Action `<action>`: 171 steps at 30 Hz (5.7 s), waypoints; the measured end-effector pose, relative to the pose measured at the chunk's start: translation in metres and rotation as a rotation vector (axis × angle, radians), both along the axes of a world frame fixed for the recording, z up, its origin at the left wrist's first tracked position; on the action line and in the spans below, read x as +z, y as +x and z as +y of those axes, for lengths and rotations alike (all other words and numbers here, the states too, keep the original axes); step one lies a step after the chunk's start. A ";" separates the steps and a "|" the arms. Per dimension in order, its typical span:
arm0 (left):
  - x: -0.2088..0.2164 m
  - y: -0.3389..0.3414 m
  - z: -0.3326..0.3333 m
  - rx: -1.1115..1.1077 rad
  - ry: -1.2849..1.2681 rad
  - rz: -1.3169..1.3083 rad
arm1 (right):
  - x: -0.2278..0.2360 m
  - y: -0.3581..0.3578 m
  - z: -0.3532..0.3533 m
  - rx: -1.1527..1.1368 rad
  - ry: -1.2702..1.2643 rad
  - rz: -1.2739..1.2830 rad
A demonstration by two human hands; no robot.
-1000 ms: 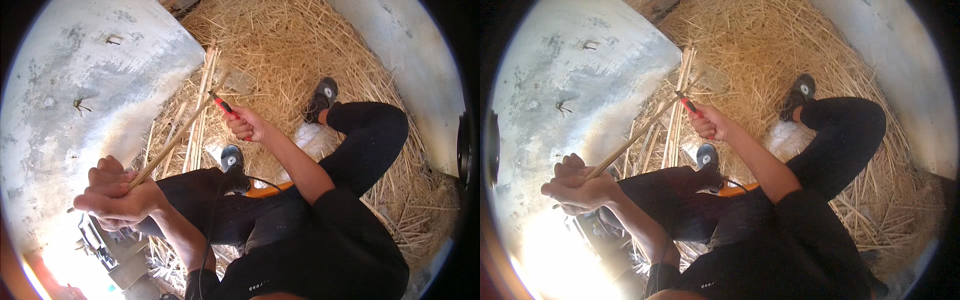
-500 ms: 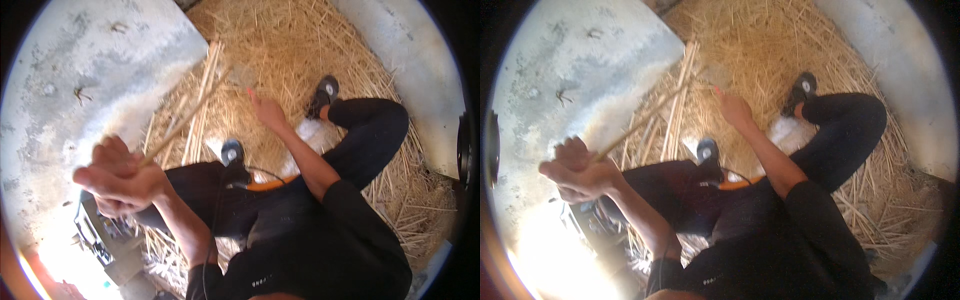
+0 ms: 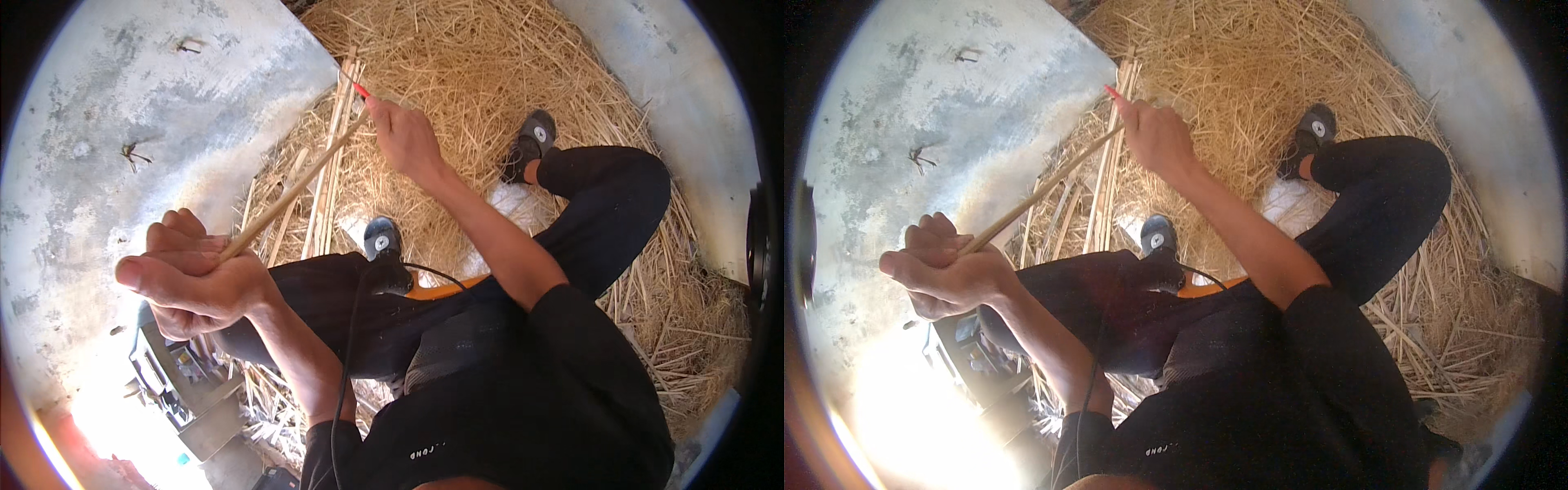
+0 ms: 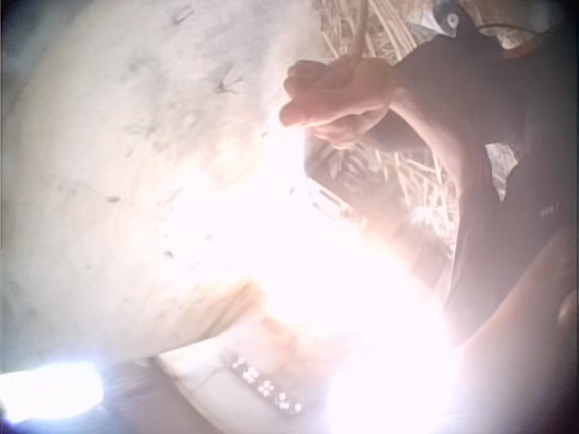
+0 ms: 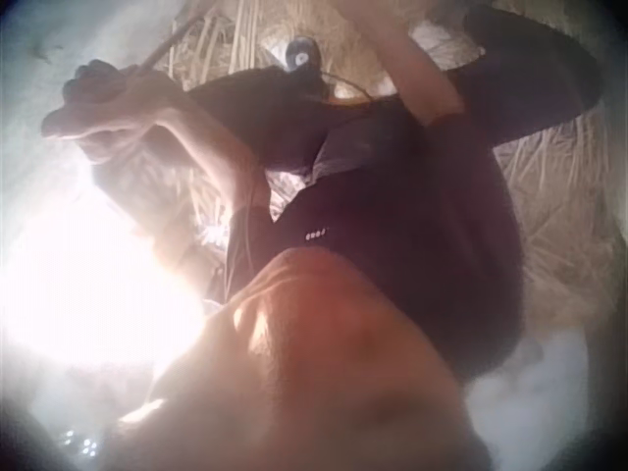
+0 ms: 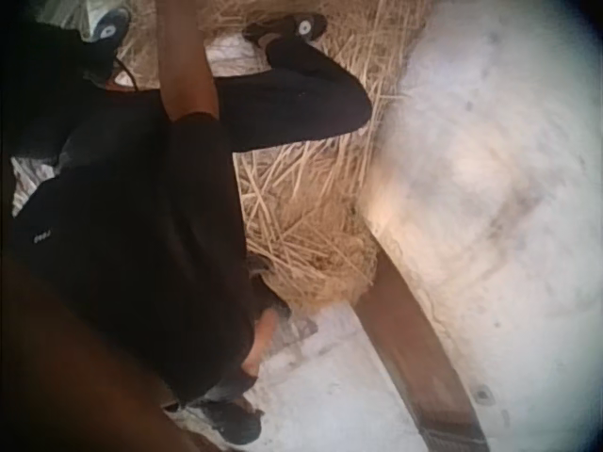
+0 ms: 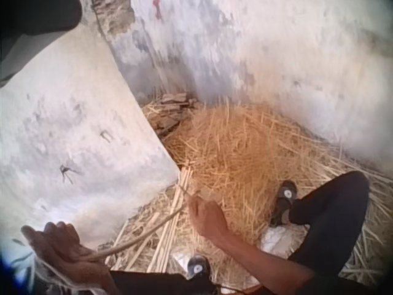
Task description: The person shaves and peels thin layers off a piece of bamboo using a utility knife while sitting on a straw-covered floor.
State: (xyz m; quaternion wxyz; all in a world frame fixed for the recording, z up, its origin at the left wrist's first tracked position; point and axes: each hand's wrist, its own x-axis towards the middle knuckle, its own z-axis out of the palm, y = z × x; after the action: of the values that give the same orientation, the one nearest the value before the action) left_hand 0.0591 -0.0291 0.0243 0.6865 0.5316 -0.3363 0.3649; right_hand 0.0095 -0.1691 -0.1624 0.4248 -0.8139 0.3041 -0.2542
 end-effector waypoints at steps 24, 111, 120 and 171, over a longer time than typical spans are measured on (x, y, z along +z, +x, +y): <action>-0.017 0.004 0.009 -0.256 0.113 -0.187 | 0.052 -0.054 0.048 0.216 0.016 -0.060; -0.011 -0.007 0.005 0.238 0.130 -0.103 | -0.025 -0.051 0.037 -0.010 -0.134 0.130; 0.004 -0.007 -0.003 0.260 0.131 -0.004 | 0.013 -0.045 0.071 0.112 0.057 -0.126; 0.037 0.040 0.019 0.113 0.588 0.056 | 0.029 -0.017 0.029 0.239 -0.061 0.077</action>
State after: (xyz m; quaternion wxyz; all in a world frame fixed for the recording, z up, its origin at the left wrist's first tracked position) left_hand 0.0995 -0.0103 0.0617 0.4907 0.7352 -0.3785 0.2747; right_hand -0.0076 -0.1398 -0.1339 0.4153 -0.8660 0.2132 -0.1791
